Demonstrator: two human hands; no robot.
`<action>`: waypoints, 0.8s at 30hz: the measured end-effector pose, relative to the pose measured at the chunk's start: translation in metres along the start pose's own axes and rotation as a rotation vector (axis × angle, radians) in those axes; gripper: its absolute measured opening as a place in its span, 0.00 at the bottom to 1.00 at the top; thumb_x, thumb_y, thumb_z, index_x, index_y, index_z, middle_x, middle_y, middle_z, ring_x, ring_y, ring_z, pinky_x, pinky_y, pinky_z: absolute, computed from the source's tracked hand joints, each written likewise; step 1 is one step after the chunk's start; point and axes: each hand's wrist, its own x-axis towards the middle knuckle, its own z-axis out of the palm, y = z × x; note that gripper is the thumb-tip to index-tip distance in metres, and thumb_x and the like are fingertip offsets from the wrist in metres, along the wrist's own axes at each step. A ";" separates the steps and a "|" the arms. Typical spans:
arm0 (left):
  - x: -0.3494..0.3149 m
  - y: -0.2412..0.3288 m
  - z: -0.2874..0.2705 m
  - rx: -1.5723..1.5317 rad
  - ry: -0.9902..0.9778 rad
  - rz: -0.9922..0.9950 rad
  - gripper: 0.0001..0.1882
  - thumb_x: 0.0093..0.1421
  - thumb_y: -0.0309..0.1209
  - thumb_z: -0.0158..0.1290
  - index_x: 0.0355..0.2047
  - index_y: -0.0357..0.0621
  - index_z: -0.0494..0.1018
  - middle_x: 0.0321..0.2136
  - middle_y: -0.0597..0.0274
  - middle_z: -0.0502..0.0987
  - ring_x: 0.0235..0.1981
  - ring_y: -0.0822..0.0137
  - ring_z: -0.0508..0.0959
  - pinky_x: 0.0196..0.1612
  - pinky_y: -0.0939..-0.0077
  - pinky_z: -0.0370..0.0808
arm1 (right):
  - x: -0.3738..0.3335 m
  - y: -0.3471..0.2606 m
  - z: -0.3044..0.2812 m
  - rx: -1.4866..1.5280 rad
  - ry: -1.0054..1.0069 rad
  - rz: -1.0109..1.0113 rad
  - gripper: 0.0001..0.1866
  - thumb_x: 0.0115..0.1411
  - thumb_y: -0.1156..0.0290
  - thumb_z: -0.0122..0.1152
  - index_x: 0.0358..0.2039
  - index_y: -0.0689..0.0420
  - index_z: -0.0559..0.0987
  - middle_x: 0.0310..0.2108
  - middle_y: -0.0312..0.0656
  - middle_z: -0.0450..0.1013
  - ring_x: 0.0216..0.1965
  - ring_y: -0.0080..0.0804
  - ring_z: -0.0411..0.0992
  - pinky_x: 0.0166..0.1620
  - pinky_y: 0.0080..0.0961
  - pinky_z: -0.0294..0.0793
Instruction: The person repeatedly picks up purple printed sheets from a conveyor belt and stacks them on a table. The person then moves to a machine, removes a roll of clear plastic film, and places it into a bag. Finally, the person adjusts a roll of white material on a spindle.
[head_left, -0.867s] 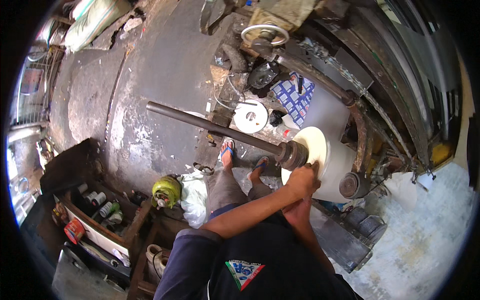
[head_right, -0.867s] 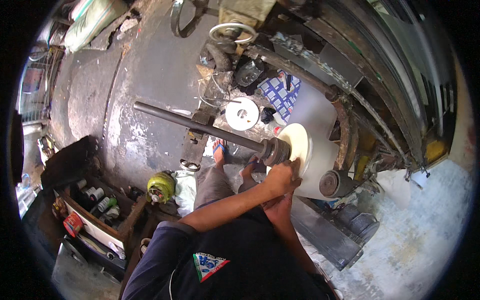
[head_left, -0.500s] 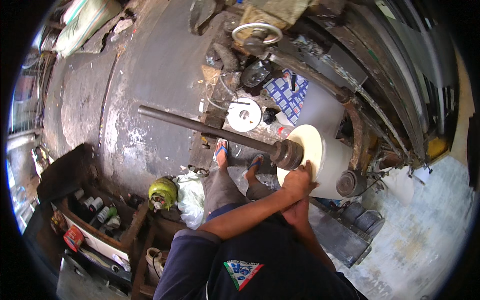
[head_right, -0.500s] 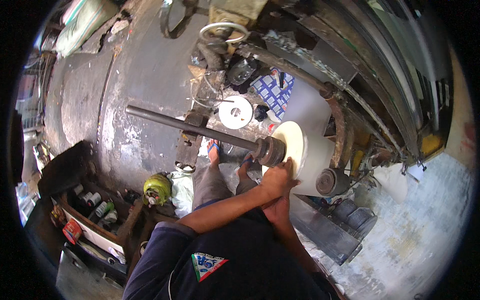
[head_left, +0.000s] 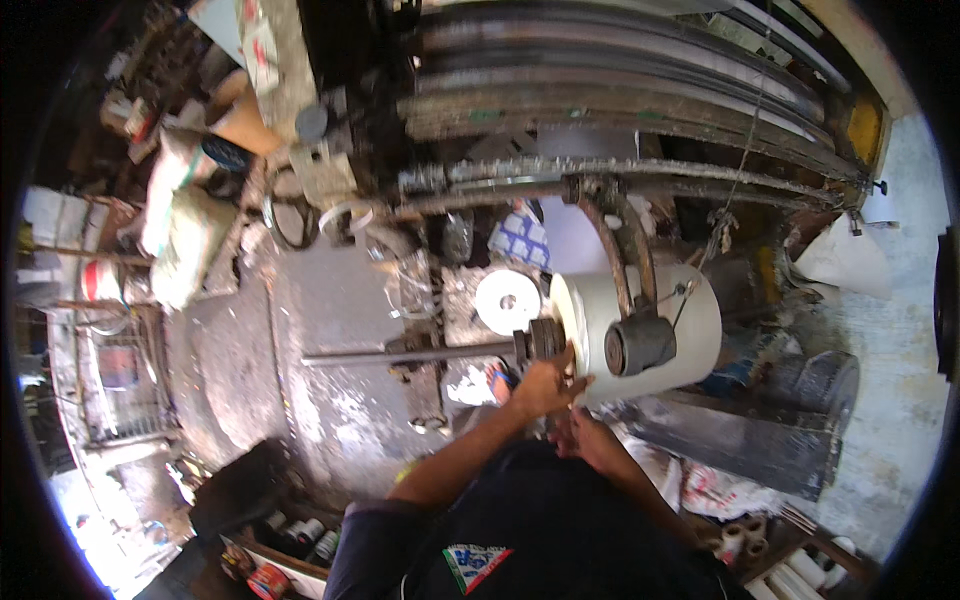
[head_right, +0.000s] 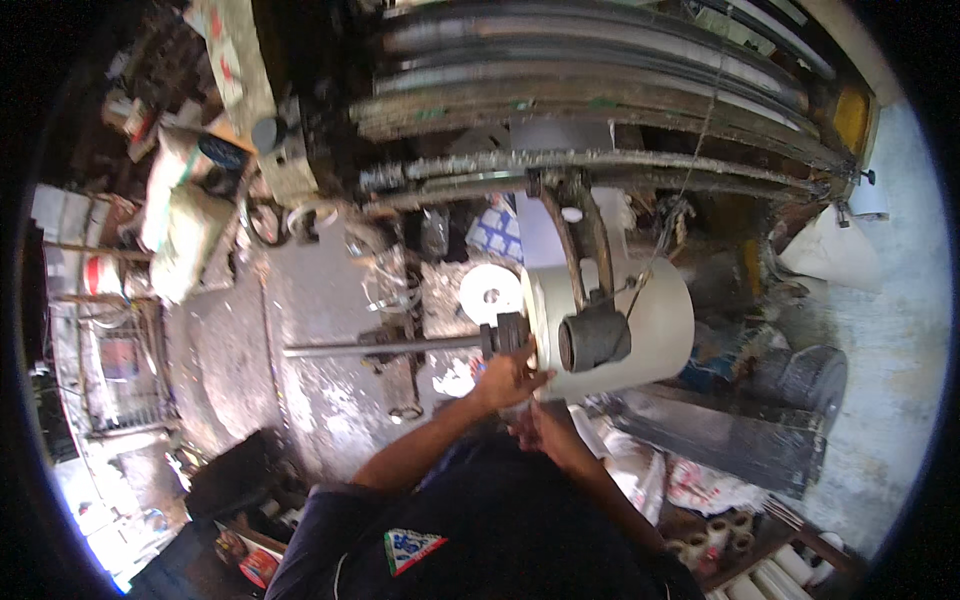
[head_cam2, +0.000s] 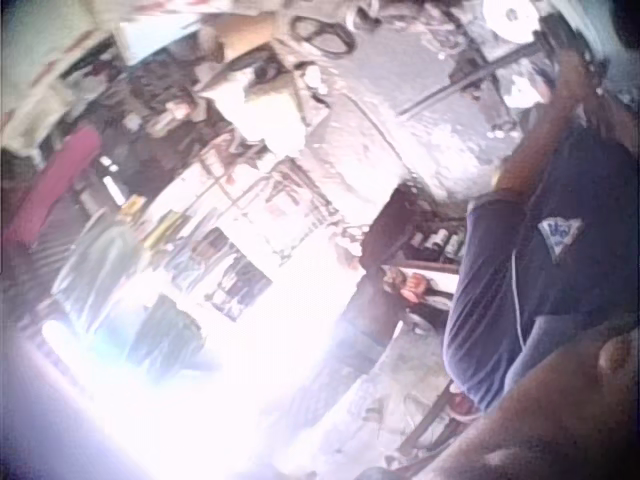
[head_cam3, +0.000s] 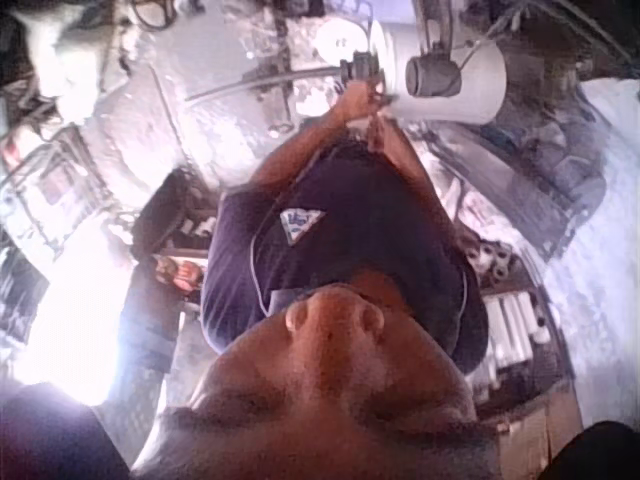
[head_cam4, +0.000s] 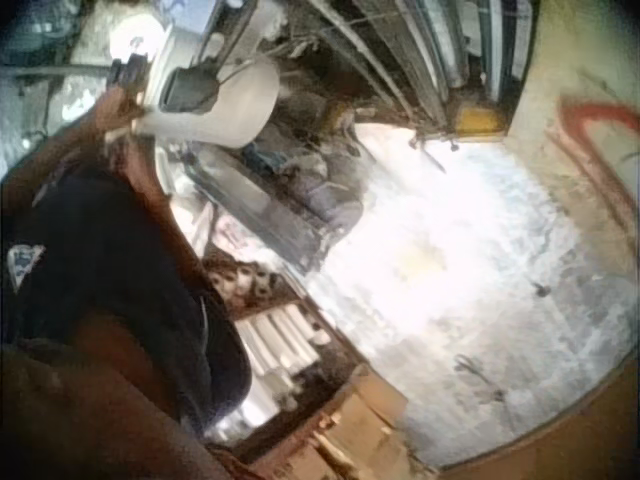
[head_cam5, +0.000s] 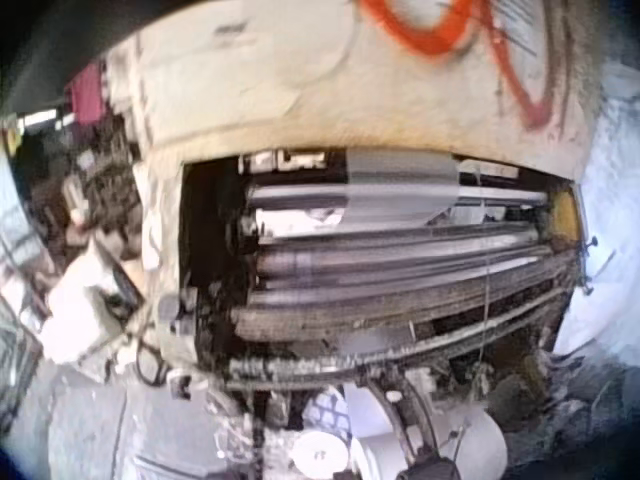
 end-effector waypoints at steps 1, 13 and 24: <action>-0.001 -0.003 0.003 0.009 0.044 0.019 0.39 0.58 0.44 0.59 0.59 0.25 0.60 0.26 0.39 0.79 0.30 0.49 0.83 0.34 0.59 0.79 | -0.020 -0.015 0.007 -0.200 0.023 0.021 0.25 0.68 0.43 0.45 0.44 0.55 0.72 0.38 0.40 0.75 0.37 0.26 0.73 0.45 0.29 0.74; -0.018 0.002 0.013 -0.115 0.035 -0.042 0.41 0.60 0.35 0.60 0.67 0.33 0.52 0.35 0.47 0.78 0.31 0.60 0.79 0.37 0.67 0.75 | -0.161 -0.421 0.134 -1.146 -0.642 -0.563 0.05 0.64 0.74 0.58 0.34 0.62 0.79 0.32 0.44 0.79 0.34 0.25 0.77 0.38 0.24 0.76; -0.011 0.004 0.022 -0.233 0.208 -0.213 0.37 0.58 0.40 0.62 0.64 0.39 0.62 0.34 0.51 0.83 0.38 0.61 0.83 0.65 0.54 0.54 | 0.168 -0.539 0.355 -1.462 -0.132 -1.328 0.16 0.48 0.66 0.61 0.39 0.56 0.83 0.34 0.53 0.79 0.36 0.46 0.80 0.41 0.37 0.79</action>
